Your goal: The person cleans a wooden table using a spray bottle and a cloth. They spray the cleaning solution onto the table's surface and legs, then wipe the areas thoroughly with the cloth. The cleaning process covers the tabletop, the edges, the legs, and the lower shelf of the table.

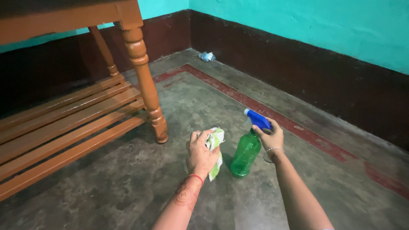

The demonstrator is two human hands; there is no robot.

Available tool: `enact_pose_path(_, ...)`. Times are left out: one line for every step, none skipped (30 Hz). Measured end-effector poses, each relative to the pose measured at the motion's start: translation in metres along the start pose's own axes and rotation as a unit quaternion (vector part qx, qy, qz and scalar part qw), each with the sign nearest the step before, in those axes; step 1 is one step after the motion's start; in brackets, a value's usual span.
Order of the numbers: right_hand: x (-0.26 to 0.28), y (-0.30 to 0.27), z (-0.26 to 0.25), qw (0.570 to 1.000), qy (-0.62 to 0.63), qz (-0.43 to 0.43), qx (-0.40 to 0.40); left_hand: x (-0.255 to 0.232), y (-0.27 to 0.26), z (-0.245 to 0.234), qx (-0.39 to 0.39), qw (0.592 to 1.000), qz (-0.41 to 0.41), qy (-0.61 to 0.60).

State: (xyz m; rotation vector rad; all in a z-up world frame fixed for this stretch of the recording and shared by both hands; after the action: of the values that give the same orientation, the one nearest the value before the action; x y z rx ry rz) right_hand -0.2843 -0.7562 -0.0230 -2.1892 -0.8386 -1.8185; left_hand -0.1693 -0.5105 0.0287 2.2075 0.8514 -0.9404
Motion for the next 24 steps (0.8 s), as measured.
enact_pose_path(0.0, -0.001, 0.0, 1.0, 0.01, -0.009, 0.01, 0.001, 0.0, 0.001, -0.005, 1.0, 0.005, -0.001)
enact_pose_path(0.001, -0.003, 0.001, 0.999, 0.02, -0.018, 0.02, 0.003, 0.0, 0.001, -0.01, 1.0, 0.009, -0.001)
enact_pose_path(0.002, -0.004, 0.002, 0.999, 0.031, -0.027, 0.03, 0.004, 0.0, 0.002, -0.015, 1.0, 0.014, -0.001)
enact_pose_path(0.003, -0.005, 0.005, 0.998, 0.033, -0.034, 0.036, 0.006, 0.001, 0.001, -0.011, 1.0, 0.006, -0.01)
enact_pose_path(0.005, -0.007, 0.008, 0.998, 0.036, -0.042, 0.041, 0.007, 0.001, 0.001, -0.007, 1.0, -0.001, -0.018)
enact_pose_path(0.007, -0.008, 0.01, 0.997, 0.038, -0.05, 0.046, 0.009, 0.001, 0.001, -0.003, 1.0, -0.009, -0.028)
enact_pose_path(0.011, -0.01, 0.013, 0.998, 0.028, -0.043, 0.046, 0.011, 0.001, 0.0, -0.006, 1.0, -0.005, -0.03)
enact_pose_path(0.014, -0.011, 0.015, 0.998, 0.018, -0.037, 0.045, 0.012, 0.001, -0.002, -0.008, 0.999, -0.002, -0.032)
enact_pose_path(0.019, -0.014, 0.018, 0.999, 0.008, -0.031, 0.044, 0.013, 0.001, -0.004, -0.011, 0.999, 0.002, -0.034)
enact_pose_path(0.025, -0.016, 0.022, 0.998, 0.003, -0.04, 0.051, 0.013, 0.001, -0.007, -0.033, 0.999, 0.014, -0.025)
enact_pose_path(0.031, -0.018, 0.026, 0.997, -0.003, -0.049, 0.059, 0.012, 0.001, -0.011, -0.054, 0.998, 0.026, -0.016)
enact_pose_path(0.037, -0.021, 0.032, 0.996, -0.009, -0.058, 0.068, 0.012, 0.0, -0.016, -0.076, 0.996, 0.037, -0.006)
enact_pose_path(0.042, -0.025, 0.037, 0.995, -0.012, -0.052, 0.081, 0.012, -0.001, -0.022, -0.077, 0.997, 0.031, -0.003)
enact_pose_path(0.048, -0.026, 0.043, 0.994, -0.015, -0.048, 0.095, 0.011, -0.001, -0.029, -0.079, 0.997, 0.024, 0.0)
enact_pose_path(0.054, -0.028, 0.048, 0.993, -0.018, -0.043, 0.11, 0.011, -0.003, -0.036, -0.081, 0.997, 0.018, 0.003)
enact_pose_path(0.06, -0.03, 0.055, 0.99, -0.019, -0.063, 0.123, 0.012, -0.004, -0.043, -0.076, 0.997, 0.002, -0.001)
enact_pose_path(0.065, -0.032, 0.063, 0.987, -0.019, -0.082, 0.136, 0.014, -0.005, -0.05, -0.07, 0.997, -0.014, -0.005)
enact_pose_path(0.071, -0.035, 0.072, 0.983, -0.018, -0.101, 0.151, 0.018, -0.007, -0.056, -0.066, 0.997, -0.031, -0.009)
enact_pose_path(0.077, -0.038, 0.081, 0.981, -0.012, -0.101, 0.168, 0.022, -0.007, -0.062, -0.095, 0.995, -0.002, -0.02)
enact_pose_path(0.084, -0.041, 0.091, 0.977, -0.005, -0.102, 0.186, 0.026, -0.005, -0.069, -0.126, 0.991, 0.028, -0.028)
enact_pose_path(0.092, -0.045, 0.102, 0.974, 0.003, -0.103, 0.204, 0.031, -0.005, -0.077, -0.157, 0.985, 0.057, -0.036)
enact_pose_path(0.101, -0.05, 0.112, 0.97, 0.003, -0.102, 0.219, 0.037, -0.008, -0.086, -0.162, 0.985, 0.05, -0.027)
enact_pose_path(0.11, -0.055, 0.123, 0.967, 0.003, -0.101, 0.234, 0.041, -0.011, -0.098, -0.167, 0.985, 0.041, -0.018)
enact_pose_path(0.121, -0.06, 0.135, 0.963, 0.003, -0.099, 0.25, 0.046, -0.013, -0.111, -0.172, 0.984, 0.033, -0.009)
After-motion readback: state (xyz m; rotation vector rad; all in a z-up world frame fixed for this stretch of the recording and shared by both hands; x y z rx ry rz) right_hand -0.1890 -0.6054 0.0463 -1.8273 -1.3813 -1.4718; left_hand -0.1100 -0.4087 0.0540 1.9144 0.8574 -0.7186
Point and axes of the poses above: each hand's wrist, its own y-axis towards the middle knuckle, its own z-axis out of the palm, x = y × z, the point moved 1 cm from there along y, towards the middle knuckle, and after that the axes turned 10 degrees about x, right-handed, at the moved point
